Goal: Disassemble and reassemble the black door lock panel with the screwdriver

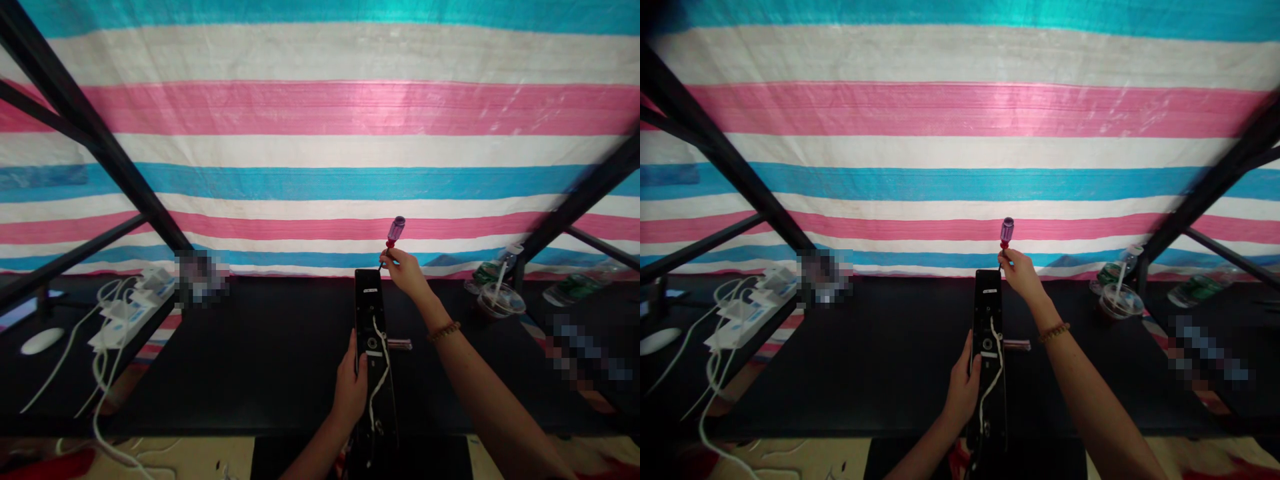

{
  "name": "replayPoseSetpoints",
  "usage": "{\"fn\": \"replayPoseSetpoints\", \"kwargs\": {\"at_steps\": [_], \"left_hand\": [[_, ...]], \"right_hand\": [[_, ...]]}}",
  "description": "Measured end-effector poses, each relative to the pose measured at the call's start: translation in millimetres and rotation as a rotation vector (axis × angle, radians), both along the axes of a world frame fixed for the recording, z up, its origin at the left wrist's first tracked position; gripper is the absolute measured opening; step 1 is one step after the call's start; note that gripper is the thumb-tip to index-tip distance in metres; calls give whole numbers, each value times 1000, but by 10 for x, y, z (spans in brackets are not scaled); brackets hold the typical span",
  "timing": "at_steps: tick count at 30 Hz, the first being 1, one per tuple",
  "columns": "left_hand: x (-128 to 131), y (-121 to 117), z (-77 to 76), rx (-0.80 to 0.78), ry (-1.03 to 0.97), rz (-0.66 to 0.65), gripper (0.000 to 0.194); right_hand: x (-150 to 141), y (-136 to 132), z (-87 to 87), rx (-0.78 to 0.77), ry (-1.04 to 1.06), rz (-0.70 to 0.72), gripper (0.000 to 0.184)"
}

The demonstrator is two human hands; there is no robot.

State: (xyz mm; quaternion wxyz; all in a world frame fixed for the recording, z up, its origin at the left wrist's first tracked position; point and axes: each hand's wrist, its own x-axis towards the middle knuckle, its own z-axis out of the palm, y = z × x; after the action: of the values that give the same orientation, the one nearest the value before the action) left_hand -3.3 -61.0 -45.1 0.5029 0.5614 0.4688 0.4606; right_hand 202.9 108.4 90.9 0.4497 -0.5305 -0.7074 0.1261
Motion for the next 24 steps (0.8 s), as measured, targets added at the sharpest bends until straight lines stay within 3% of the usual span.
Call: {"fn": "replayPoseSetpoints", "kwargs": {"at_steps": [12,24], "left_hand": [[3,-6,0,22,-6,-20,64],[5,-9,-14,17,-50,-4,63]], "right_hand": [[4,-74,-12,18,-1,-21,22],[-50,-30,99,-12,-184,-83,18]]}}
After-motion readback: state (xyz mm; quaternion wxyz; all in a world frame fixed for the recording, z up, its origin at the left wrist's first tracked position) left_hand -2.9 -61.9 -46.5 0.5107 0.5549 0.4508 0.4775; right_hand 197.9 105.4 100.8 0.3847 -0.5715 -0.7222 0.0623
